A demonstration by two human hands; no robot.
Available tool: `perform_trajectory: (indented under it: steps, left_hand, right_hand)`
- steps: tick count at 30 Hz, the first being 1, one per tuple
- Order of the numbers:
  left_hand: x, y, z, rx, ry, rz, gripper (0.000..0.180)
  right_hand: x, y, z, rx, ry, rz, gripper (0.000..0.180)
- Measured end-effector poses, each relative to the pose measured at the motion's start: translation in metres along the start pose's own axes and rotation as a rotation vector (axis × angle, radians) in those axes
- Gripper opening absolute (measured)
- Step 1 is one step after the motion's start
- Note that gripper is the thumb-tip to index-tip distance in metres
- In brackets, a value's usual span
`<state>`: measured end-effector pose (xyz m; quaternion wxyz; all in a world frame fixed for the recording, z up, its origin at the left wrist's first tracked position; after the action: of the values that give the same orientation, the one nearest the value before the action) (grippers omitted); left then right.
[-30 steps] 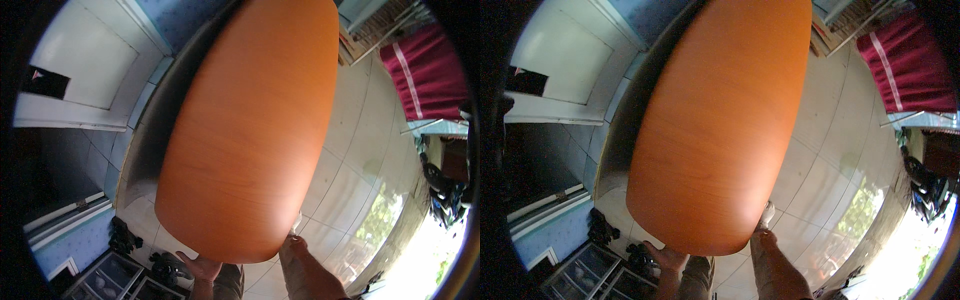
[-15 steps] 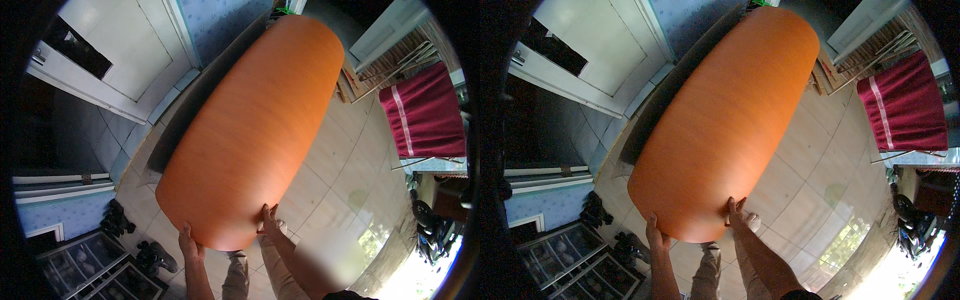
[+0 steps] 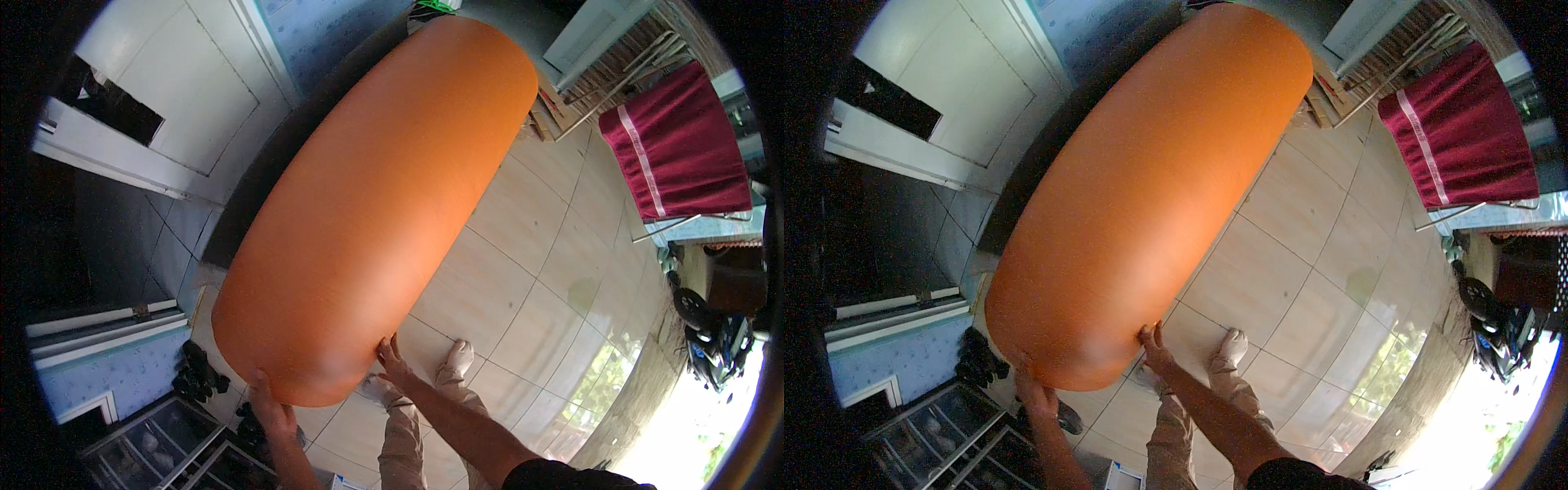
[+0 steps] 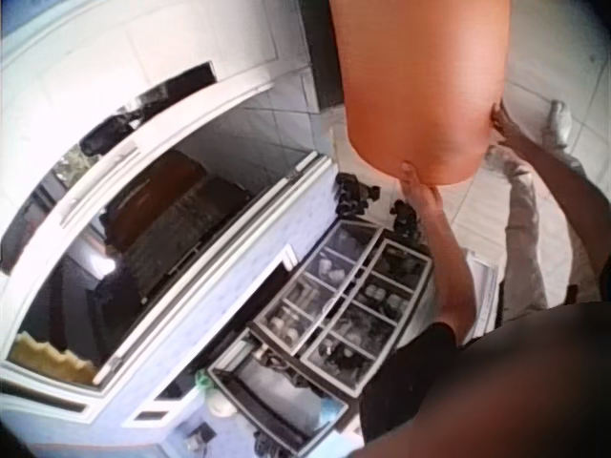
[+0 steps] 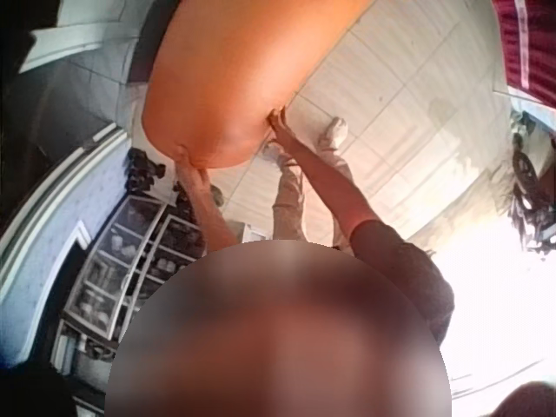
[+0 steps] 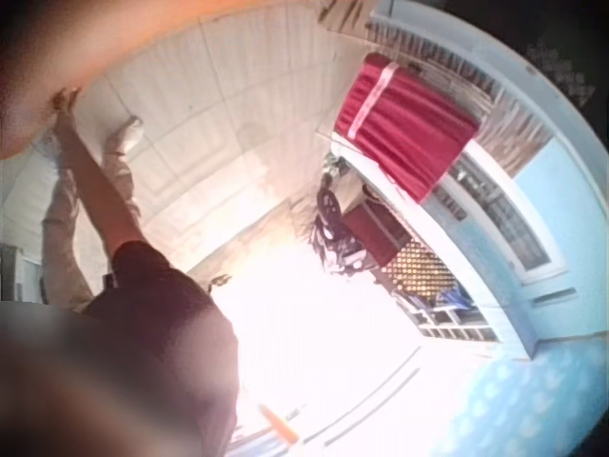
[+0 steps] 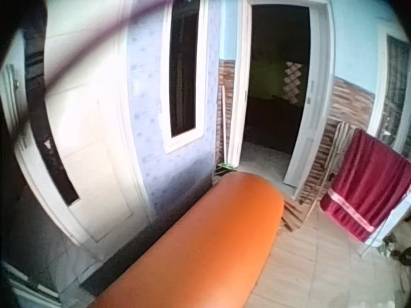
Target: The person unrolls a large orange and black mat in a tiled room. They use a utility knife to cut the packaging, then unroll the mat and smooth it out on the floor.
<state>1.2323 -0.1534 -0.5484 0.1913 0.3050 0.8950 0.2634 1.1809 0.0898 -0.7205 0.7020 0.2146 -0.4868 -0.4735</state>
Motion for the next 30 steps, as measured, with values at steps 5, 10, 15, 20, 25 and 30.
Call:
perform_trajectory:
  steps: [5,10,15,20,25,30]
  left_hand:
    - [-0.025,0.023,0.108,-0.137,-0.174,0.233,0.082]
    - [-0.032,0.062,0.232,-0.321,-0.262,0.466,0.063]
    - [-0.009,0.094,0.311,0.086,-0.699,0.825,0.076]
    - [0.005,0.139,0.263,-0.182,-1.115,-0.135,0.090]
    - [0.024,0.082,0.118,0.662,-1.014,-0.156,0.088]
    - [0.092,-0.024,0.043,0.436,-1.383,0.117,0.083]
  right_hand:
    - [-0.059,0.043,0.021,-0.035,1.008,-0.636,0.081]
    - [-0.045,0.083,0.135,-0.664,0.832,-0.689,0.076]
    - [0.008,0.084,0.198,-0.588,1.204,-0.544,0.081]
    - [0.036,0.073,0.177,-0.343,1.581,-0.438,0.085]
    - [-0.017,0.095,0.129,-0.243,1.496,-0.391,0.087]
    - [-0.119,0.140,0.064,0.080,1.162,-0.399,0.099]
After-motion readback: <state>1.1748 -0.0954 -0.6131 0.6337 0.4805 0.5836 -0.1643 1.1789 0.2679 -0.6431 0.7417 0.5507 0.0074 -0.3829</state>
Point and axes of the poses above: each hand's wrist, its own y-axis away from the middle knuckle, its own x-axis out of the palm, z = x × y, the point moved 2 cm from there along -y, towards the middle knuckle, and after that the axes turned 13 degrees about -y, right-handed, at the moved point
